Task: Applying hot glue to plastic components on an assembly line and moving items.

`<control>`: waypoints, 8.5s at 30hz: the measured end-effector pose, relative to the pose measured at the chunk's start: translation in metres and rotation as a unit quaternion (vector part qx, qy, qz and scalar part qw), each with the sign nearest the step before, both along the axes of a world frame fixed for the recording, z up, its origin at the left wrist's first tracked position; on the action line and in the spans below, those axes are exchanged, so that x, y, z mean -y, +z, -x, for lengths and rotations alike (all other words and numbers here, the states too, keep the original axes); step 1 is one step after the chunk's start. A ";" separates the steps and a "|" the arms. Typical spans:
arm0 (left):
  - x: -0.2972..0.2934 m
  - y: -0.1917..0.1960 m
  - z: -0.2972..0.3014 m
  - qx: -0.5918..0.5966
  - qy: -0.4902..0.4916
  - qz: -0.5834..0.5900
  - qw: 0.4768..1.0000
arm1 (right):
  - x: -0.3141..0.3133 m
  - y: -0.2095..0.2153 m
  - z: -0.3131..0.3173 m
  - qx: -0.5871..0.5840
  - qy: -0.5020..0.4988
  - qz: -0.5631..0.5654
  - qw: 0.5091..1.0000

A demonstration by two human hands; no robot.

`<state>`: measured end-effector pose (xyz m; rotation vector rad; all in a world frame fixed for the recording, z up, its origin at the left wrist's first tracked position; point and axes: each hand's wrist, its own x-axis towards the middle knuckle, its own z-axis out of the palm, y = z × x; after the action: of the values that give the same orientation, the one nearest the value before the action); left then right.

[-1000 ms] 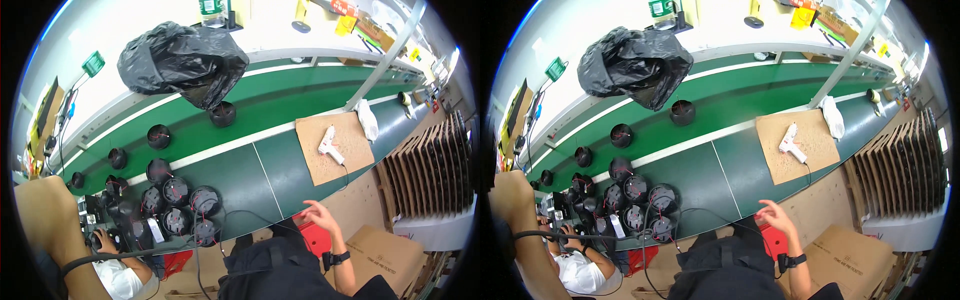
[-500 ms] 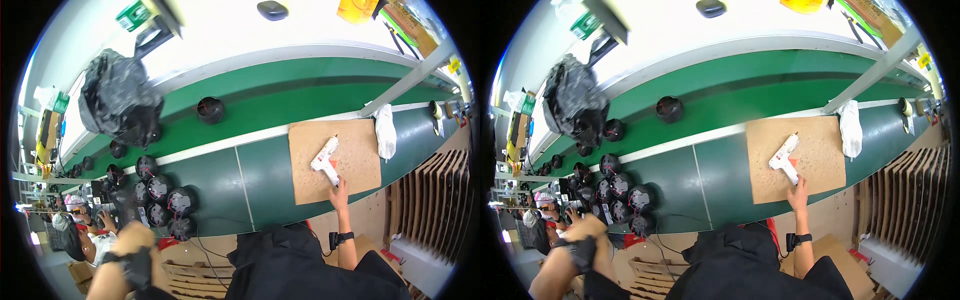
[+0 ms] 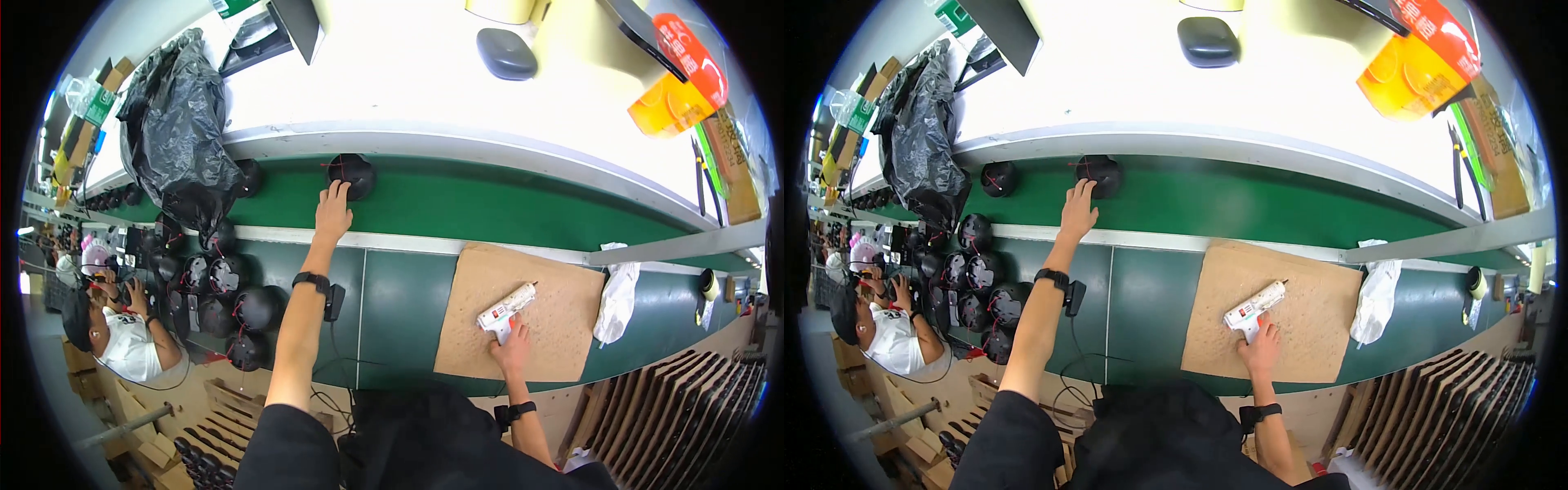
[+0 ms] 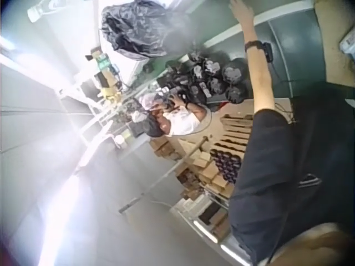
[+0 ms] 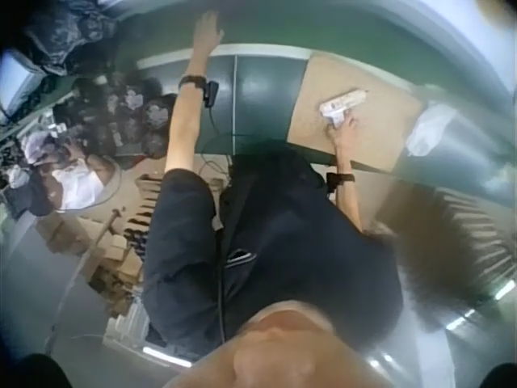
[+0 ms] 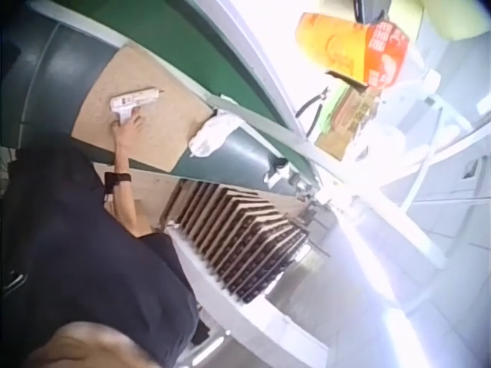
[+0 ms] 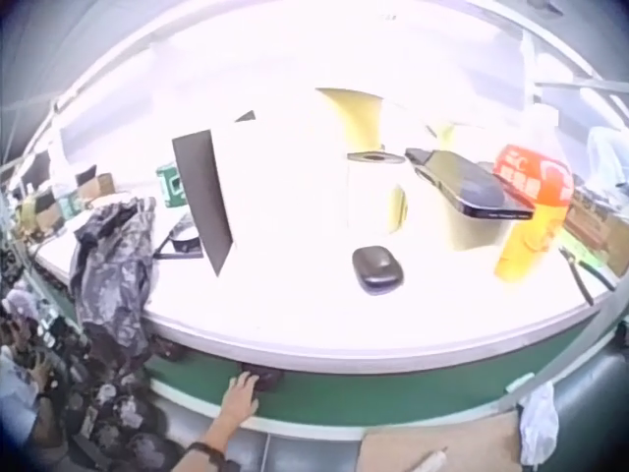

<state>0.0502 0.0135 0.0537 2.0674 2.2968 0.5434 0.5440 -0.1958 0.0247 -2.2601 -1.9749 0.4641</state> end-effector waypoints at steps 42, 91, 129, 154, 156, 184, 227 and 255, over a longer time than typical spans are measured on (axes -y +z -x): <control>0.147 0.041 -0.090 0.469 -0.183 0.358 0.787 | 0.056 0.102 0.134 -0.302 0.238 0.115 0.916; 0.187 0.076 -0.097 0.434 -0.224 0.313 0.814 | 0.035 0.106 0.113 -0.356 0.212 0.147 0.898; 0.201 0.039 -0.080 0.534 -0.075 0.254 0.803 | 0.010 0.139 0.118 -0.273 0.315 0.226 0.880; 0.240 0.037 -0.040 0.524 -0.187 0.400 0.728 | -0.007 0.161 0.111 -0.299 0.256 0.266 0.880; 0.242 0.038 -0.044 0.526 -0.165 0.394 0.736 | -0.009 0.166 0.121 -0.302 0.245 0.264 0.883; 0.017 -0.009 0.118 0.081 0.088 -0.028 0.992 | 0.069 0.173 0.051 -0.632 -0.244 0.105 0.728; 0.260 0.057 -0.048 0.234 -0.054 0.272 0.932 | 0.091 0.154 0.155 -0.393 0.233 0.172 0.873; 0.222 0.039 -0.003 0.415 -0.162 0.288 0.848 | 0.101 0.113 0.202 -0.167 0.287 0.156 0.930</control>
<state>0.0529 -0.2083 0.0930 1.4479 1.3469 0.5013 0.3423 -0.2969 0.1377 -1.5340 -2.4706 1.2040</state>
